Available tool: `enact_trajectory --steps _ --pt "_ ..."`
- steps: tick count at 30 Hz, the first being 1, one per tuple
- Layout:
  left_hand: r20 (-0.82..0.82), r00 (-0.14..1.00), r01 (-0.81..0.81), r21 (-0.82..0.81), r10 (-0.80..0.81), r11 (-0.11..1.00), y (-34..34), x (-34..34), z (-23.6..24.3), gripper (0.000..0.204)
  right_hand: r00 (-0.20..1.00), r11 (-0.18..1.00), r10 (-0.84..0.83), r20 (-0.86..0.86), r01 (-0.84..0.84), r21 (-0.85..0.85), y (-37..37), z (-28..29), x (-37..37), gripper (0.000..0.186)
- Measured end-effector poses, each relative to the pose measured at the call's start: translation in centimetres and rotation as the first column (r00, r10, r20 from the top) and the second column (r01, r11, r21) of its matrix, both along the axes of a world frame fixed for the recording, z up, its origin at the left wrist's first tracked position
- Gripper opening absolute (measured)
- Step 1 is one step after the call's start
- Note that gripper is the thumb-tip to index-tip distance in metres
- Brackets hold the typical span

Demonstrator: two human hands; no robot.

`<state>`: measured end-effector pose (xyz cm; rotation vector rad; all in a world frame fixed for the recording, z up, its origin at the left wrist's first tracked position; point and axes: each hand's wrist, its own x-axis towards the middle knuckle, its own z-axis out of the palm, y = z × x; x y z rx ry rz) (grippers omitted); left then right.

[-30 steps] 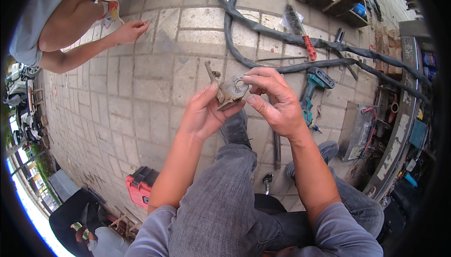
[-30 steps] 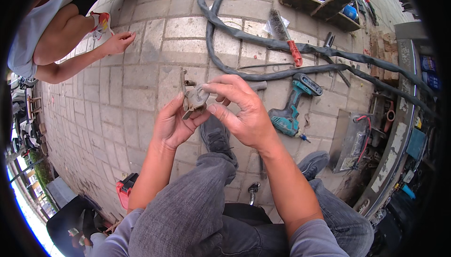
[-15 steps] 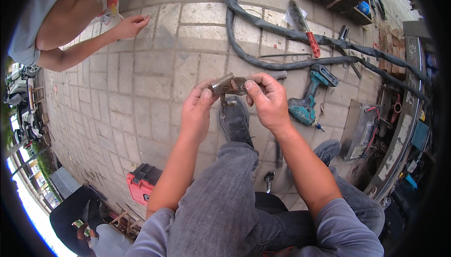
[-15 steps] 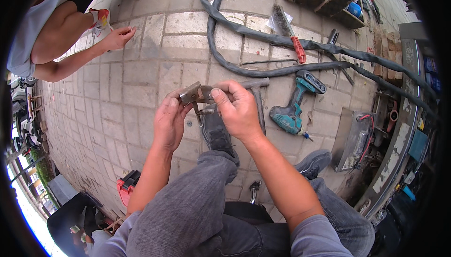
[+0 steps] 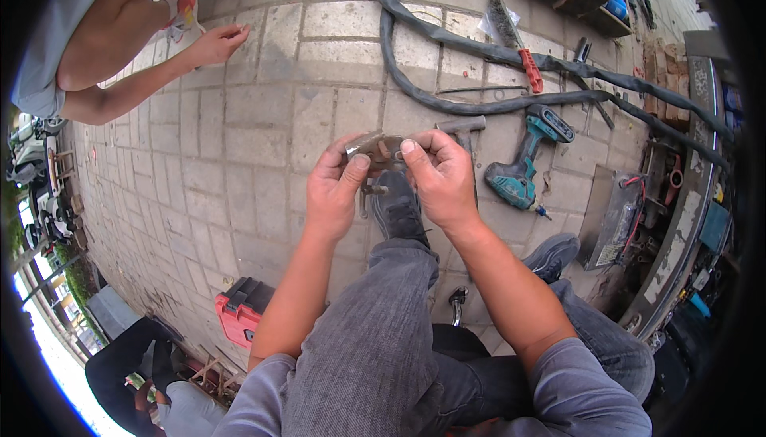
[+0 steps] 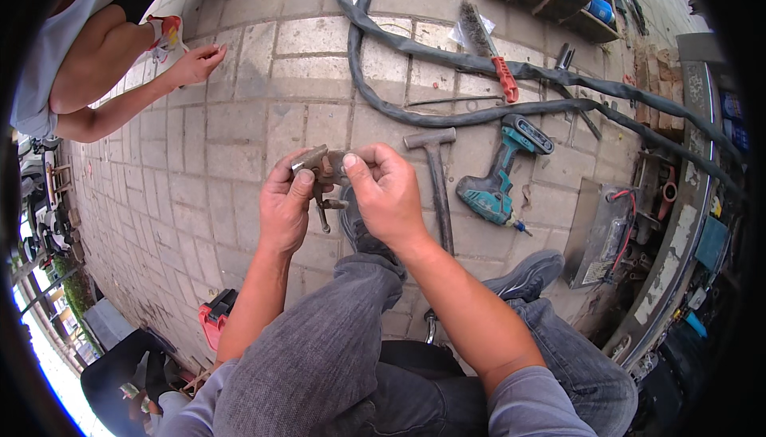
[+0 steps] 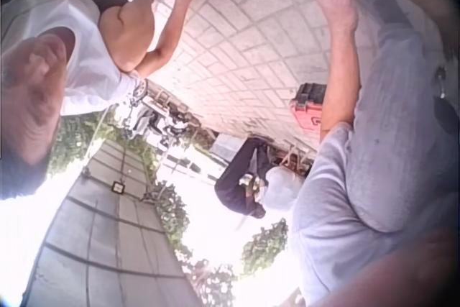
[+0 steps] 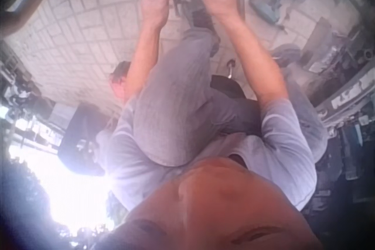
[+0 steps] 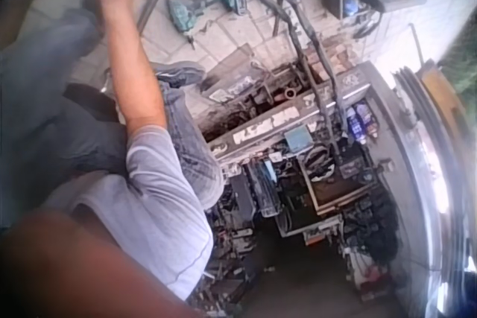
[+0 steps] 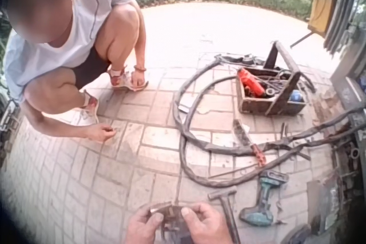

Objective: The person uses a hammer and a metal punch to drive a pin out of a metal bracket. They repeatedly position the punch and strike it with the hammer to remove the pin from the bracket.

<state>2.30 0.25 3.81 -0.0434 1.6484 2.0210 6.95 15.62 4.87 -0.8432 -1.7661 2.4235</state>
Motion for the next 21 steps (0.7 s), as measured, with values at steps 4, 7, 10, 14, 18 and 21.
enact_trajectory --steps 4,7,10,14,18,21 --pt "0.043 0.999 0.000 -0.046 0.002 0.999 0.1 -0.3 -0.4 0.039 0.998 0.998 -0.048 0.035 0.049 -0.034 -0.7 -1.3 -0.1 0.019" --pt "0.098 0.995 -0.011 -0.073 0.018 0.997 0.1 -0.2 -1.5 0.041 0.993 0.993 -0.096 0.069 0.100 -0.058 -1.2 -2.8 -0.3 0.019" --pt "0.121 0.992 -0.028 -0.119 0.042 0.993 -0.3 -0.1 -3.1 0.040 0.991 0.992 -0.112 0.078 0.116 -0.046 -1.9 -4.7 -0.5 0.020" --pt "0.107 0.992 -0.055 -0.162 0.073 0.985 -1.2 -0.2 -5.4 0.039 0.993 1.000 0.000 0.117 0.002 -0.018 -1.8 -5.6 -0.8 0.023" --pt "0.119 0.989 -0.061 -0.241 0.091 0.969 -1.9 -0.6 -7.0 0.039 0.971 0.985 -0.033 0.237 -0.008 0.170 -0.3 -7.0 0.8 0.027" --pt "0.121 0.984 -0.091 -0.294 0.132 0.951 -2.0 -1.1 -8.0 0.037 0.946 0.894 -0.203 0.254 0.073 0.443 1.9 -9.3 4.2 0.027"
